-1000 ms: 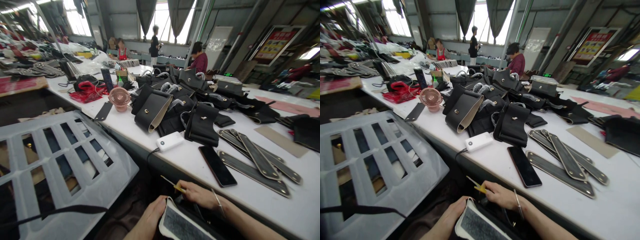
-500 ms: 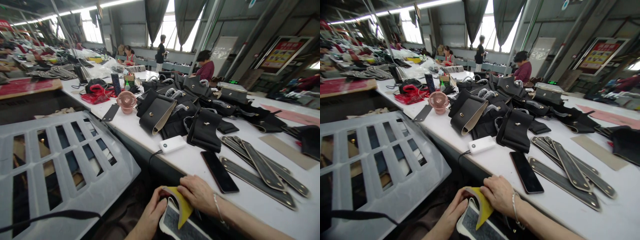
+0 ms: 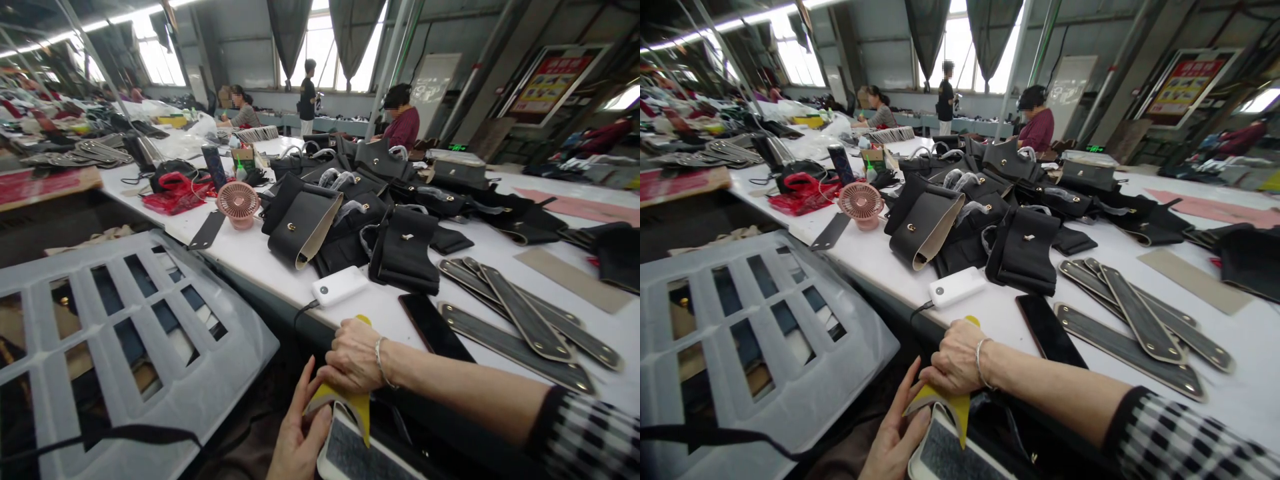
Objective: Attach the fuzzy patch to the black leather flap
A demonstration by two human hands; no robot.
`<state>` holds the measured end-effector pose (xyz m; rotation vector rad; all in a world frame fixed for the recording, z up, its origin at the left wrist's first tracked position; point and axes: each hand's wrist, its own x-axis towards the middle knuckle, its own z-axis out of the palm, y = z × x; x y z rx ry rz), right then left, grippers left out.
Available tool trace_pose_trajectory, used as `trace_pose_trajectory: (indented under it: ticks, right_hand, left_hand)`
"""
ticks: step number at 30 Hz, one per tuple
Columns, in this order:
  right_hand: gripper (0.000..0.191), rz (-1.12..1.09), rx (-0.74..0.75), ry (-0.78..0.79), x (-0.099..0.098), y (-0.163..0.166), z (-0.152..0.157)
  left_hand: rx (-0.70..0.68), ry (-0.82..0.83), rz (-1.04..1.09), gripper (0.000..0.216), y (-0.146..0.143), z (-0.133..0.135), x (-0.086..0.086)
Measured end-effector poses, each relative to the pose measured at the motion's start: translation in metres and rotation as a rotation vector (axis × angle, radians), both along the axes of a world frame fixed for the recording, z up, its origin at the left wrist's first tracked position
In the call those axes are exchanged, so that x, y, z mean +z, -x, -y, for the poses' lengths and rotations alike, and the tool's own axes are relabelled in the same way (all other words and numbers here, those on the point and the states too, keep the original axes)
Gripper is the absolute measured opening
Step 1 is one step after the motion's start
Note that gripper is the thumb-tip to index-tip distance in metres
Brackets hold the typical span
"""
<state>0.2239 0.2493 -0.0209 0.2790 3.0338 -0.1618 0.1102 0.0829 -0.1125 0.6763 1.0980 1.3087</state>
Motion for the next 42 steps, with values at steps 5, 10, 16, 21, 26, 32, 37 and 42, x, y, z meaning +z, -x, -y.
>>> trace_pose_trajectory:
  ticks: [5, 10, 16, 21, 26, 32, 37, 42]
  right_hand:
    - [0.058, -0.033, 0.066, -0.012, -0.005, 0.001, -0.002]
    - [0.059, -0.045, 0.081, -0.032, -0.008, 0.0, -0.002]
    - [0.057, -0.047, 0.088, -0.035, -0.01, -0.002, -0.001]
    - [0.057, -0.024, 0.068, -0.035, -0.011, -0.004, 0.002]
    - [0.058, 0.003, 0.036, -0.044, -0.008, -0.005, 0.005]
    - [0.054, 0.031, 0.011, -0.056, -0.007, -0.009, 0.008]
    - [0.051, 0.043, 0.001, -0.048, -0.007, -0.013, 0.01]
    - [0.053, 0.05, -0.031, -0.04, -0.009, -0.016, 0.013]
  left_hand:
    - [-0.004, 0.047, -0.146, 0.074, 0.003, 0.002, -0.003]
    - [-0.009, 0.04, -0.241, 0.067, 0.006, 0.003, 0.007]
    - [-0.068, 0.04, -0.291, 0.07, 0.009, 0.001, 0.021]
    - [-0.13, -0.002, -0.376, 0.067, 0.011, 0.001, 0.023]
    - [-0.201, -0.013, -0.516, 0.063, 0.016, -0.001, 0.027]
    - [-0.322, -0.047, -0.656, 0.059, 0.024, -0.001, 0.02]
    - [-0.374, -0.02, -0.81, 0.054, 0.03, 0.0, 0.013]
    - [-0.42, -0.136, -0.874, 0.053, 0.03, -0.005, 0.023]
